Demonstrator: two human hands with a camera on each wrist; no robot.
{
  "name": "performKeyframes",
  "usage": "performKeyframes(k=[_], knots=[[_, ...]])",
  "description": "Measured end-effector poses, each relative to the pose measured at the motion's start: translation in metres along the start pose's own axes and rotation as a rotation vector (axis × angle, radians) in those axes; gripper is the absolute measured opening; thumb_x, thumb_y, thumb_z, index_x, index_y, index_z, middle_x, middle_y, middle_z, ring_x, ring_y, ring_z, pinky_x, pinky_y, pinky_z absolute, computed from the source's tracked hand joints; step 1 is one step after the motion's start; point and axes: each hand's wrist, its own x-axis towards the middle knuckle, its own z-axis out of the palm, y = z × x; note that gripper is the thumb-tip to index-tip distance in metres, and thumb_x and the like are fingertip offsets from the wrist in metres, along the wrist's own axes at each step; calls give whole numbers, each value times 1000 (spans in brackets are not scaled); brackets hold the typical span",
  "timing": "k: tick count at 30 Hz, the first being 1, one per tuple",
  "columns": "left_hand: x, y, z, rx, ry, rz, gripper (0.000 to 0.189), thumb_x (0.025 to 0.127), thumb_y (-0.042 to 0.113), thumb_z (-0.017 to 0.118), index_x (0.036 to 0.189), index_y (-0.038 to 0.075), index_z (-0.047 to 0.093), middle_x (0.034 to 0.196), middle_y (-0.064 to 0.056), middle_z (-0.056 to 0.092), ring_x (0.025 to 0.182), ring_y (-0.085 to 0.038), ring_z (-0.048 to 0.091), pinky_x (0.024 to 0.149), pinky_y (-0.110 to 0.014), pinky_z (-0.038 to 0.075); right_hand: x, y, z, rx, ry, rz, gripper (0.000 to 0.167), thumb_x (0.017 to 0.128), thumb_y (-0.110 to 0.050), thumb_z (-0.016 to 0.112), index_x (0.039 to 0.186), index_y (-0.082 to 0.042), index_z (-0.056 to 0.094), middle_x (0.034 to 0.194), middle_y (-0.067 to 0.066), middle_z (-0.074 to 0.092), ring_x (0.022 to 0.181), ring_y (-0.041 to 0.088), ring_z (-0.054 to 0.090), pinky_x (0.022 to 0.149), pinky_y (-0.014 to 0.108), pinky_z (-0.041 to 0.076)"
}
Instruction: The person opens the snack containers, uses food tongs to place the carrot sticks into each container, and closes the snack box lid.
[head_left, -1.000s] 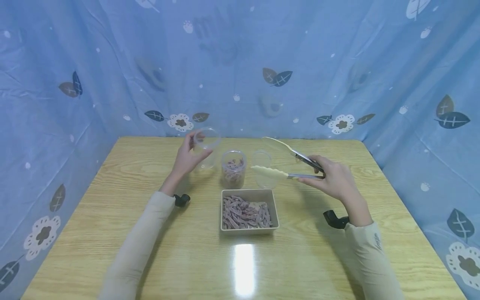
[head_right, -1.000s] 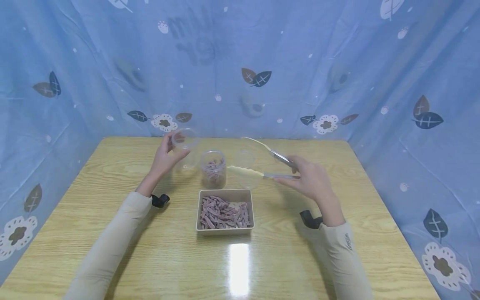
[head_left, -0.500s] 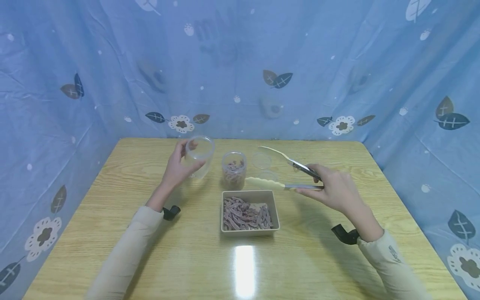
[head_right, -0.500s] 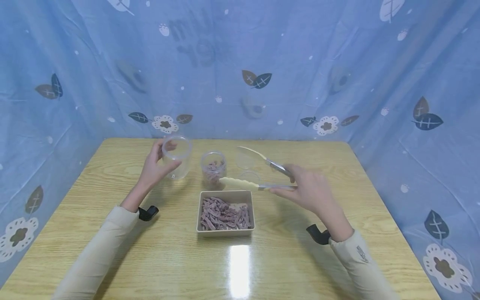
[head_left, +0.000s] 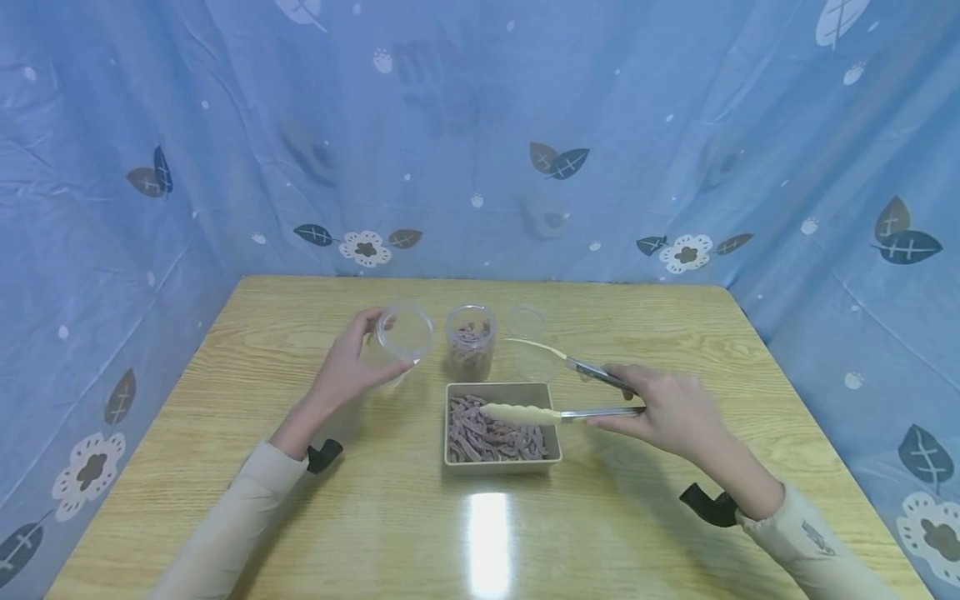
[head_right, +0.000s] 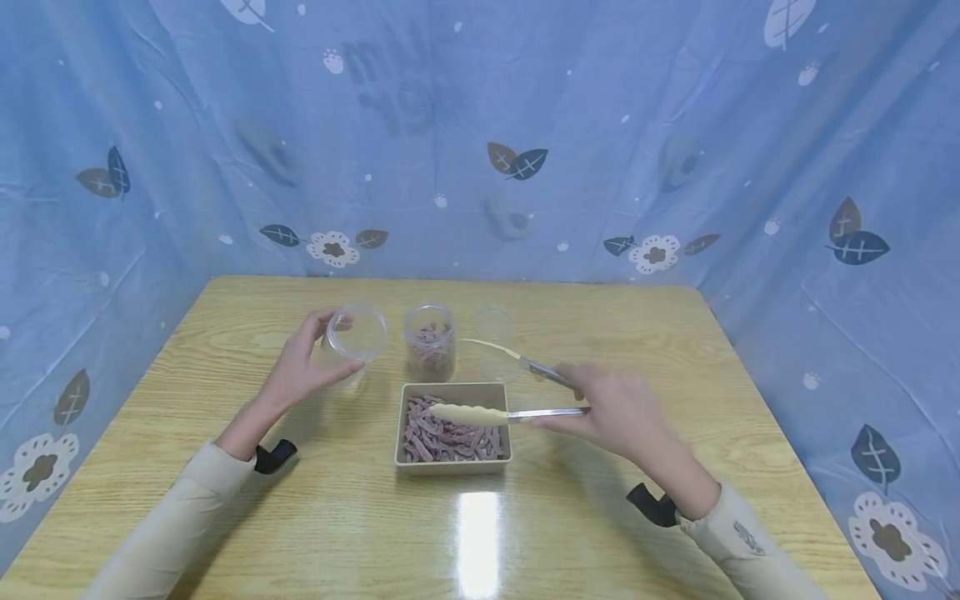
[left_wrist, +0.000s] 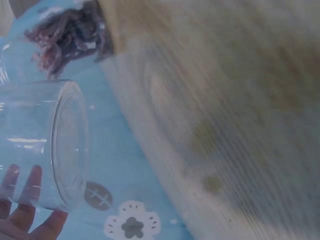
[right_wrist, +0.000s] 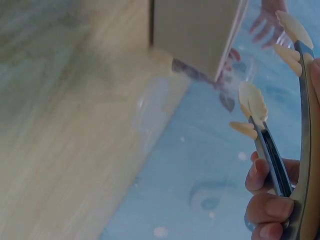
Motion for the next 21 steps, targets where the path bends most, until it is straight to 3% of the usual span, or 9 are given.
performKeyframes(k=[8, 16, 21], knots=[[-20, 5, -5, 143, -51, 41, 86, 67, 46, 80, 136, 16, 39, 129, -6, 54, 120, -26, 47, 100, -58, 36, -7, -11, -2, -31, -4, -111, 65, 68, -71, 60, 106, -19, 70, 64, -11, 56, 42, -7, 31, 34, 12, 15], [-34, 14, -7, 246, -125, 87, 89, 66, 49, 79, 136, 12, 39, 134, -8, 49, 122, -27, 46, 102, -51, 39, -2, -20, -8, -30, -70, -126, 54, 62, -64, 71, 100, -25, 69, 59, -18, 44, 41, -7, 27, 34, 13, 16], [-41, 16, -6, 313, -164, 140, 91, 65, 56, 76, 136, 11, 41, 134, -7, 50, 122, -27, 47, 102, -49, 39, 6, -27, -11, -64, -118, -148, 52, 64, -70, 65, 92, -27, 67, 56, -18, 35, 40, -5, 21, 33, 15, 15]])
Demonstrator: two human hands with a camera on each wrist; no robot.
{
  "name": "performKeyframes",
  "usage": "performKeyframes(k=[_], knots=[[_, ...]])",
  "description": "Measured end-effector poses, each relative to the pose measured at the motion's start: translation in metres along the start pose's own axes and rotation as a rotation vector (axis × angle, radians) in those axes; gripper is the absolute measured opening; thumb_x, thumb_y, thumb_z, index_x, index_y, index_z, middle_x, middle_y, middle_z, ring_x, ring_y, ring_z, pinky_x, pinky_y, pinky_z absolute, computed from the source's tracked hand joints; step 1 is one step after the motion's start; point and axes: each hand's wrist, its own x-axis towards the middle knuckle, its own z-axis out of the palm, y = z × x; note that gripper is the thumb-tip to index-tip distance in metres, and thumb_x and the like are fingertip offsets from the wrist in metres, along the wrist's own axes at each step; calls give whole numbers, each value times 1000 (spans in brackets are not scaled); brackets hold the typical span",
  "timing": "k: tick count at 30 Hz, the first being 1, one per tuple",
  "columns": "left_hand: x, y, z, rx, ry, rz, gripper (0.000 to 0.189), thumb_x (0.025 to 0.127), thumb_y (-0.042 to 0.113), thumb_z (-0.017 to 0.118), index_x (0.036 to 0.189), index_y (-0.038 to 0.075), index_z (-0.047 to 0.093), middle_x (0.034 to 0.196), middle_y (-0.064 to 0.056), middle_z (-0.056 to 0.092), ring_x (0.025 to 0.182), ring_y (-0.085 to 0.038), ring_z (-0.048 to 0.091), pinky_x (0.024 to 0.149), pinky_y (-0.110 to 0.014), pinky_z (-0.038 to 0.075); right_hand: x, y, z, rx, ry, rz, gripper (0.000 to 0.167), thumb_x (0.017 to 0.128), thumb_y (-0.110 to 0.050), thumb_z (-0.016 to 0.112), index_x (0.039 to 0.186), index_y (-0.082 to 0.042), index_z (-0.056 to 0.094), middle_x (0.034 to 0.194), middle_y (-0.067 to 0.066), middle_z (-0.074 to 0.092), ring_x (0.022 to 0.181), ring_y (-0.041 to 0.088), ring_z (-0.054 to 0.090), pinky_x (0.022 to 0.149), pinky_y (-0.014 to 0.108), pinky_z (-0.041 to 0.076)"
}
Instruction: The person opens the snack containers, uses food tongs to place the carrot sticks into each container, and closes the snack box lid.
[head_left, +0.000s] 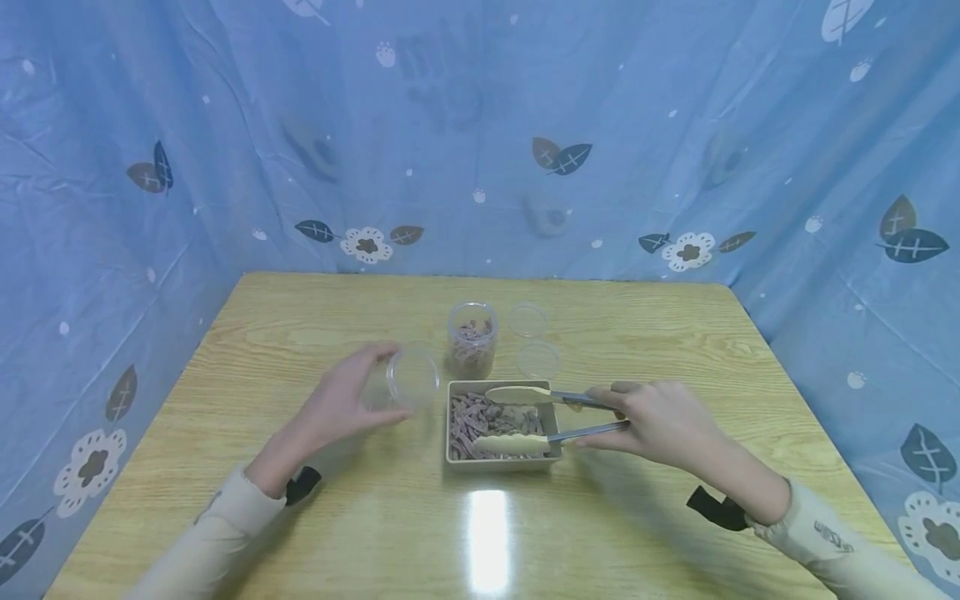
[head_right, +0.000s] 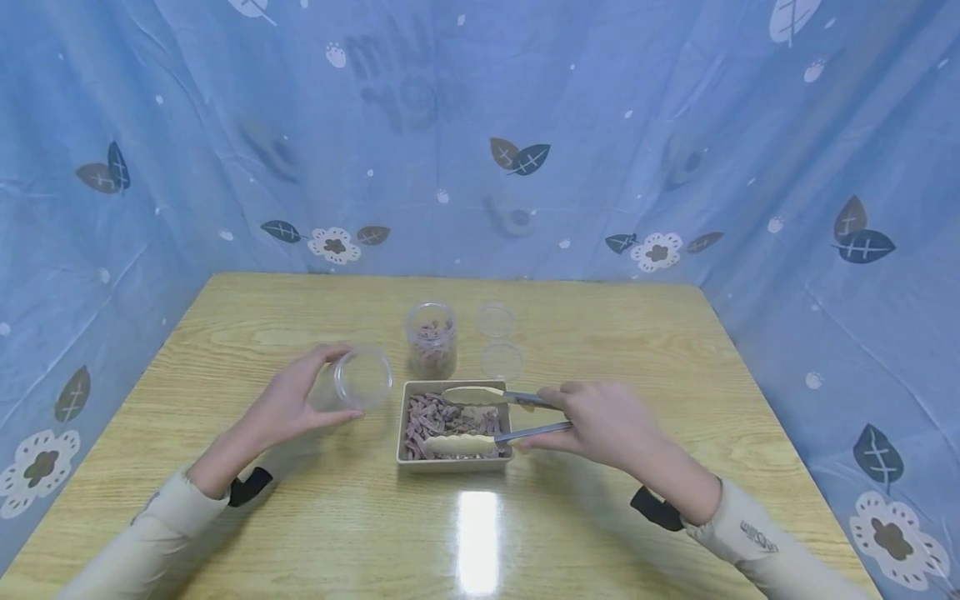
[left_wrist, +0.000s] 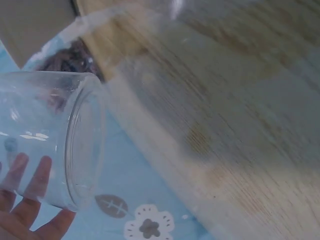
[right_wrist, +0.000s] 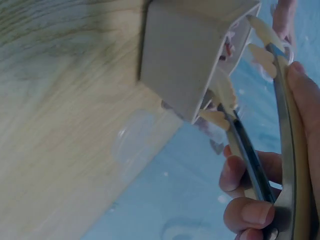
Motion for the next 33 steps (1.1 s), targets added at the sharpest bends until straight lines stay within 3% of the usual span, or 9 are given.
performKeyframes(k=[6, 13, 19, 25, 33], knots=[[-3, 1, 3, 56, -10, 72, 91, 64, 64, 72, 133, 11, 45, 133, -3, 51, 121, -23, 47, 102, -48, 39, 11, -5, -4, -22, -26, -46, 56, 63, -71, 66, 91, -22, 69, 55, -15, 37, 39, -3, 15, 33, 14, 11], [-6, 2, 7, 83, -8, 127, 90, 62, 63, 74, 130, 12, 47, 130, -2, 53, 119, -22, 49, 100, -49, 41, 19, -8, -12, -39, -86, -44, 59, 66, -73, 60, 89, -20, 70, 54, -12, 36, 40, -1, 14, 35, 15, 10], [-8, 4, 9, 93, -22, 131, 89, 61, 66, 71, 129, 13, 49, 126, -1, 55, 114, -20, 52, 97, -45, 44, 28, -16, -16, -54, -165, -13, 66, 67, -77, 55, 88, -17, 71, 53, -11, 40, 40, 1, 14, 36, 17, 11], [-8, 5, 12, 81, -32, 128, 88, 62, 70, 68, 128, 14, 50, 123, 1, 56, 110, -18, 54, 95, -43, 46, 38, -27, -24, -83, -204, -9, 70, 64, -82, 50, 77, -15, 67, 52, -10, 40, 39, 3, 22, 34, 17, 15], [-9, 6, 15, 33, -49, 104, 87, 62, 67, 71, 129, 16, 47, 126, 2, 54, 113, -19, 53, 93, -45, 48, 39, -36, -21, -135, -181, -45, 72, 66, -81, 50, 80, -12, 67, 57, -4, 52, 38, 5, 29, 32, 17, 22]])
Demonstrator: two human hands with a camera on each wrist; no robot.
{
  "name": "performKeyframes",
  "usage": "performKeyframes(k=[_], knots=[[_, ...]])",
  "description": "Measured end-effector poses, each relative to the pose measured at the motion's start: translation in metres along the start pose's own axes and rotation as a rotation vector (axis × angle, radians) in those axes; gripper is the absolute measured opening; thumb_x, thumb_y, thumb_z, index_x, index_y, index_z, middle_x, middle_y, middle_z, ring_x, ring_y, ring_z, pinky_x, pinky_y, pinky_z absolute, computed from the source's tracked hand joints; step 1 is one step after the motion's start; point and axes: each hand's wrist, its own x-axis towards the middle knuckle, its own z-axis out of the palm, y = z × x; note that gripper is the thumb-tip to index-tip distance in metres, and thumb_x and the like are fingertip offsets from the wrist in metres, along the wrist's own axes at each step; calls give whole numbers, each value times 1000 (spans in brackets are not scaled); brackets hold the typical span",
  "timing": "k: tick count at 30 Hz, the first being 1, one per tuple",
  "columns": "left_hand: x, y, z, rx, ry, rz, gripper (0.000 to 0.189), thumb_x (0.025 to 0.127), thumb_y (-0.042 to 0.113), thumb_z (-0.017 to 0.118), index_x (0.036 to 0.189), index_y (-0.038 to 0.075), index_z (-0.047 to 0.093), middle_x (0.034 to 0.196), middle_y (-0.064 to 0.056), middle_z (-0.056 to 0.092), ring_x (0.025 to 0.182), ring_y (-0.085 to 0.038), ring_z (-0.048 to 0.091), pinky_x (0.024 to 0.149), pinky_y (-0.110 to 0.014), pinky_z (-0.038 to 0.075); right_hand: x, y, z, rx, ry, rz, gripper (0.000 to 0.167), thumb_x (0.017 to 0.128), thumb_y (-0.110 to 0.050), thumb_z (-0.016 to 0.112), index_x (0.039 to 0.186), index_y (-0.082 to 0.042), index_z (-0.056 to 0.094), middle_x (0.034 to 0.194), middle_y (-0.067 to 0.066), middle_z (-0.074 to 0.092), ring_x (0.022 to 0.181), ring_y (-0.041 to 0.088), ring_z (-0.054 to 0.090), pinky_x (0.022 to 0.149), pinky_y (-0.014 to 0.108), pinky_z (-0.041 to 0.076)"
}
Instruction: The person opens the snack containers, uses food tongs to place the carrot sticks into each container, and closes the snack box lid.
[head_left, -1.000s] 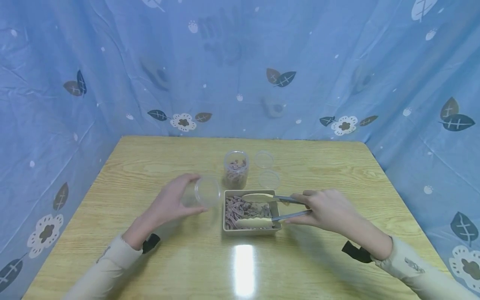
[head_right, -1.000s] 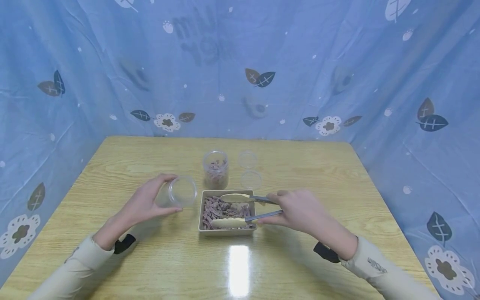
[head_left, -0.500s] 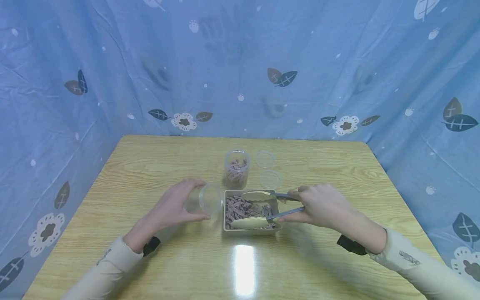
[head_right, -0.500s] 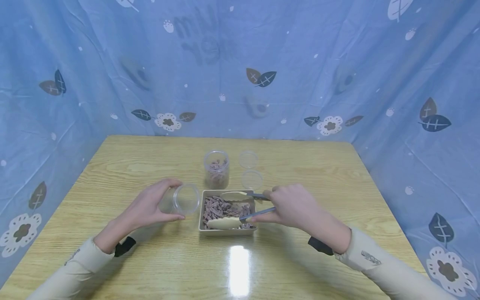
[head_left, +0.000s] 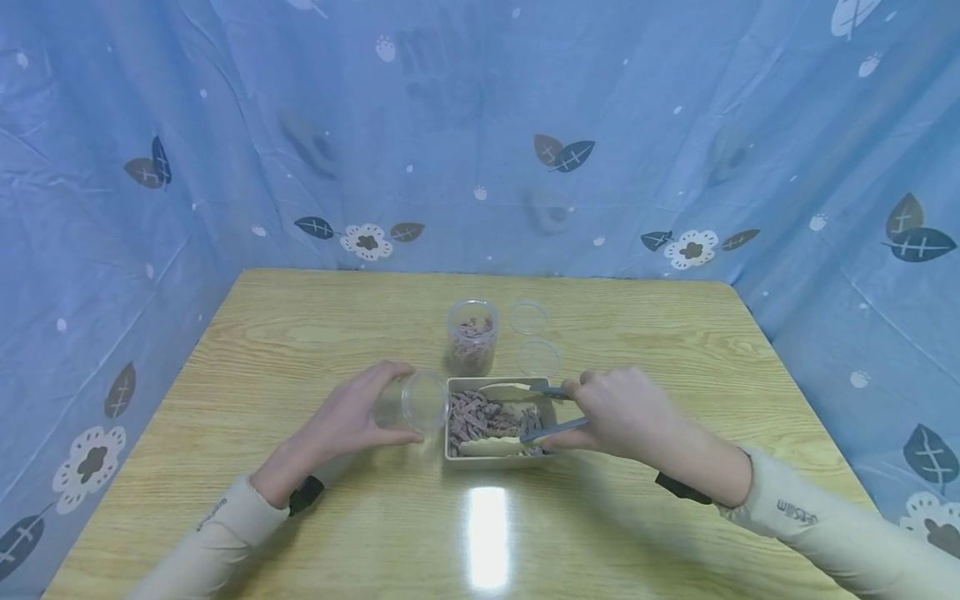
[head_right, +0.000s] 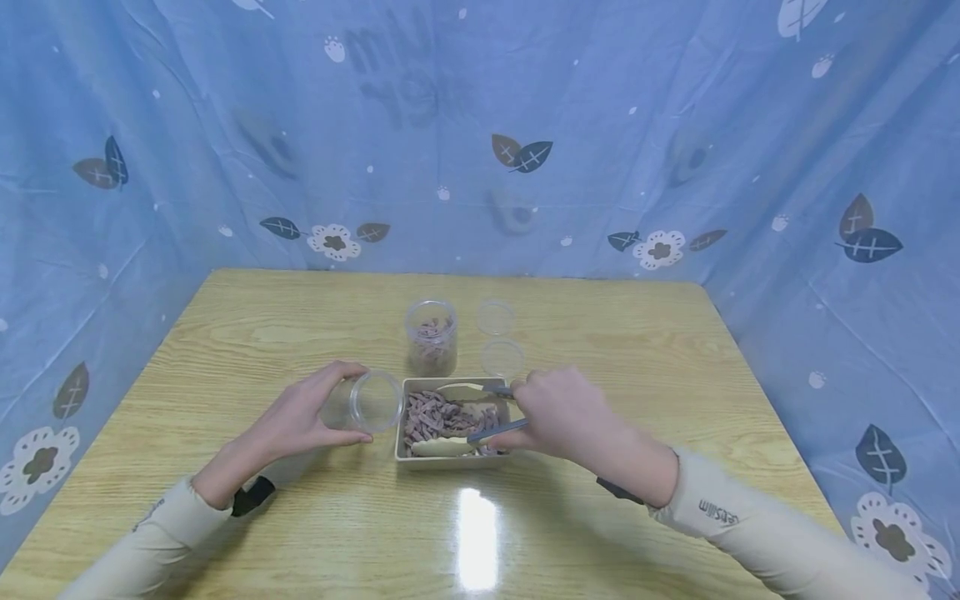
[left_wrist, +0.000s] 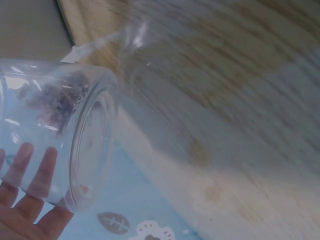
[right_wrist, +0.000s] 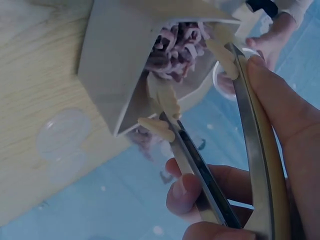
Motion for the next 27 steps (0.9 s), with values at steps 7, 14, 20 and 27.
performKeyframes(k=[7, 14, 20, 27], knots=[[-1, 0, -1, -43, -9, -15, 86, 63, 64, 72, 130, 17, 47, 127, 2, 53, 115, -19, 51, 95, -46, 46, -2, -4, 8, 7, -23, 2, 68, 65, -75, 59, 86, -11, 68, 60, -3, 56, 40, 4, 31, 32, 16, 23], [1, 0, -1, -75, -20, -19, 85, 63, 63, 73, 130, 17, 47, 127, 3, 53, 116, -18, 51, 96, -45, 46, -3, -2, 14, 25, -17, -42, 65, 67, -70, 62, 90, -10, 71, 56, -4, 53, 40, 4, 25, 33, 15, 18], [1, 0, -1, -86, -34, -34, 87, 63, 65, 71, 131, 16, 46, 128, 2, 52, 117, -19, 49, 98, -46, 44, -9, -1, 24, -13, 88, -80, 59, 66, -68, 66, 83, -11, 69, 51, -6, 48, 39, 2, 20, 33, 14, 14], [1, 0, 0, -89, -42, -38, 86, 63, 65, 71, 131, 17, 46, 127, 3, 52, 116, -19, 50, 98, -46, 45, -12, -1, 23, -73, 125, -111, 55, 66, -65, 68, 79, -12, 65, 48, -7, 42, 38, 3, 20, 31, 15, 17]])
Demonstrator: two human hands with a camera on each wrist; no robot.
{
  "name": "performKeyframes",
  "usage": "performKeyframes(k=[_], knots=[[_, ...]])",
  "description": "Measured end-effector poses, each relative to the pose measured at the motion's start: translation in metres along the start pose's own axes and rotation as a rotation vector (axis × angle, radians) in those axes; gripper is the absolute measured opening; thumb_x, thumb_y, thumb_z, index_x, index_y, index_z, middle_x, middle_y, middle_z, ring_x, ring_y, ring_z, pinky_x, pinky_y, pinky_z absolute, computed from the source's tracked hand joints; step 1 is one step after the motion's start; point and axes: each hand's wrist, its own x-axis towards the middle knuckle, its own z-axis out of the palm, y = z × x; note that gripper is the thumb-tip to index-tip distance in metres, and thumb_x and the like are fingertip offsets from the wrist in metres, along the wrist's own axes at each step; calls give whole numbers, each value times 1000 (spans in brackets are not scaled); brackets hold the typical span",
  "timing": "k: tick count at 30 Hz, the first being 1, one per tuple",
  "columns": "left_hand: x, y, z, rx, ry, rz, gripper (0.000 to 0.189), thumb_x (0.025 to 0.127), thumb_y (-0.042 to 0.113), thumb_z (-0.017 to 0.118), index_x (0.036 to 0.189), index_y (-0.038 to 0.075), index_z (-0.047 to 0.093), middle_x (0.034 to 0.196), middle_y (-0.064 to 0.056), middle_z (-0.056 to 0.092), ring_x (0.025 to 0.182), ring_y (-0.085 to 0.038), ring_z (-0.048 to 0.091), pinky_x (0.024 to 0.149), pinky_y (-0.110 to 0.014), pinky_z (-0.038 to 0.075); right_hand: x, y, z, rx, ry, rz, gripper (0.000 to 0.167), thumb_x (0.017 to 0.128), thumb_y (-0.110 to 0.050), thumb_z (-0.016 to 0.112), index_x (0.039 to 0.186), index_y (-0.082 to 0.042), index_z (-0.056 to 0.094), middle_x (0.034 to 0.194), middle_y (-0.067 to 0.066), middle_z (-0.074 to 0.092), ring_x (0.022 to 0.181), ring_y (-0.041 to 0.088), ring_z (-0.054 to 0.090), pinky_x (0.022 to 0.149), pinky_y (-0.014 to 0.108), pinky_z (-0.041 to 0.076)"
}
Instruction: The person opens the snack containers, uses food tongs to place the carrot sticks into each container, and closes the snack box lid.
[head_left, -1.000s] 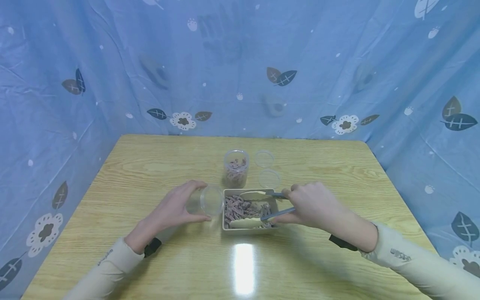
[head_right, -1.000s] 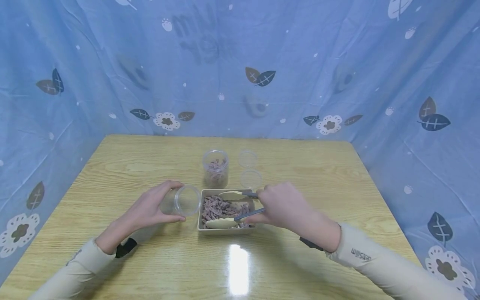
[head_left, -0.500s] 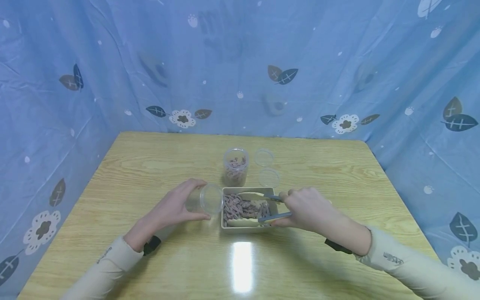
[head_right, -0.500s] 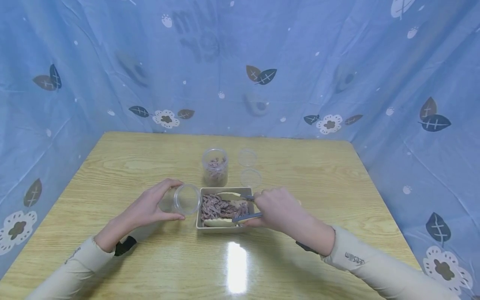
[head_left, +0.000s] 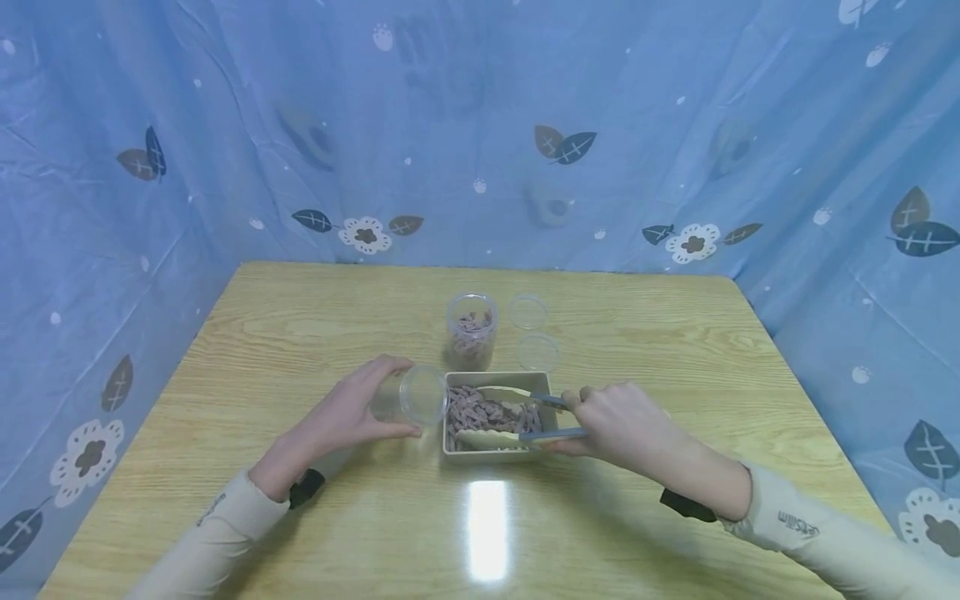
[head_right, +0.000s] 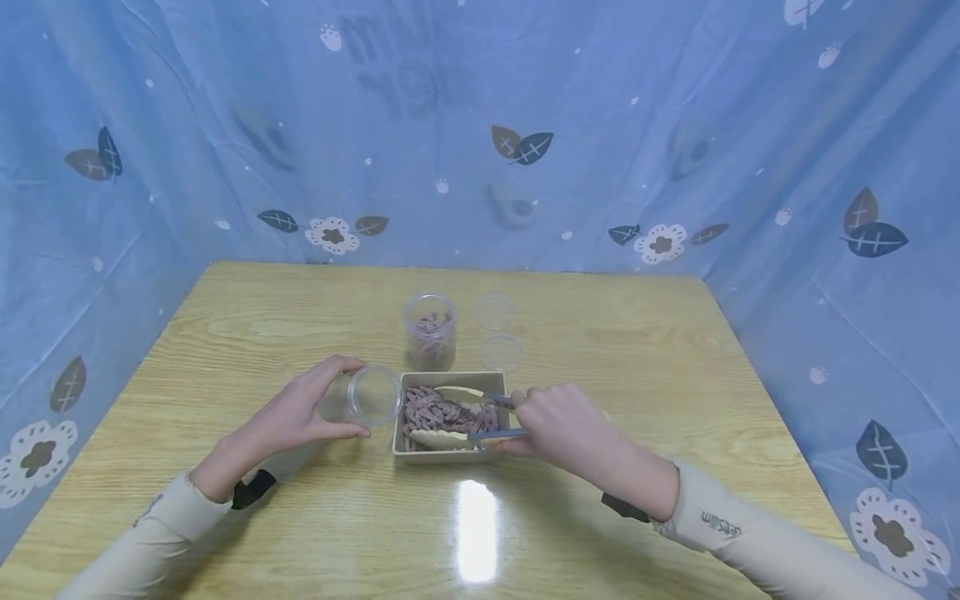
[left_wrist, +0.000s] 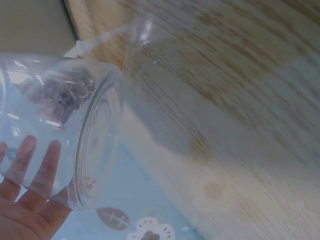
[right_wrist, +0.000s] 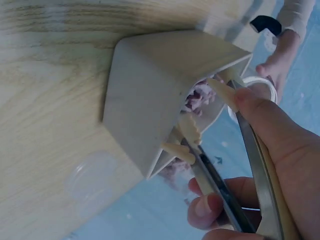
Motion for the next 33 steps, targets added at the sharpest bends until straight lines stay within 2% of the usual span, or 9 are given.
performKeyframes(k=[9, 17, 19, 23, 26, 30, 33], knots=[[-1, 1, 0, 21, 11, -6, 87, 63, 67, 69, 131, 19, 45, 127, 5, 52, 116, -19, 50, 96, -47, 46, 1, 9, -1, 3, 26, -17, 55, 66, -70, 63, 76, -15, 62, 48, -9, 42, 39, 1, 14, 32, 15, 13], [-1, 3, -5, 53, 17, -32, 89, 62, 68, 69, 132, 18, 45, 129, 2, 52, 117, -20, 50, 96, -49, 45, -3, 18, 0, 54, 31, -5, 46, 68, -63, 69, 74, -18, 62, 48, -11, 37, 40, 0, 15, 32, 14, 12], [-2, 4, -7, 53, 11, -46, 88, 62, 66, 71, 132, 18, 45, 129, 2, 52, 117, -22, 50, 95, -50, 45, -4, 21, -3, 80, 37, 1, 42, 71, -62, 66, 74, -20, 61, 49, -12, 36, 40, -1, 16, 32, 14, 13], [-3, 3, -10, 53, -1, -72, 89, 63, 65, 71, 134, 19, 43, 132, 0, 50, 119, -23, 49, 96, -52, 44, -6, 27, -7, 131, 44, -1, 37, 73, -55, 69, 67, -22, 53, 50, -14, 31, 41, -2, 17, 34, 13, 10], [-4, 2, -10, 49, -5, -68, 90, 63, 66, 70, 134, 18, 43, 132, 0, 50, 119, -23, 48, 96, -51, 44, -5, 28, -7, 144, 17, -2, 40, 71, -59, 69, 65, -23, 51, 50, -15, 28, 42, -1, 14, 35, 13, 8], [-3, 2, -8, 43, 1, -43, 89, 62, 69, 69, 132, 18, 45, 130, 2, 51, 118, -21, 49, 96, -50, 45, -4, 26, -11, 153, -54, 32, 51, 71, -71, 58, 75, -20, 65, 49, -13, 33, 41, 0, 15, 35, 13, 10], [-3, 2, -8, 40, 5, -34, 88, 61, 68, 69, 131, 19, 46, 129, 3, 52, 117, -20, 50, 96, -49, 45, 0, 24, -16, 158, -102, 76, 60, 69, -75, 56, 80, -17, 69, 49, -12, 36, 41, 1, 17, 35, 14, 12]])
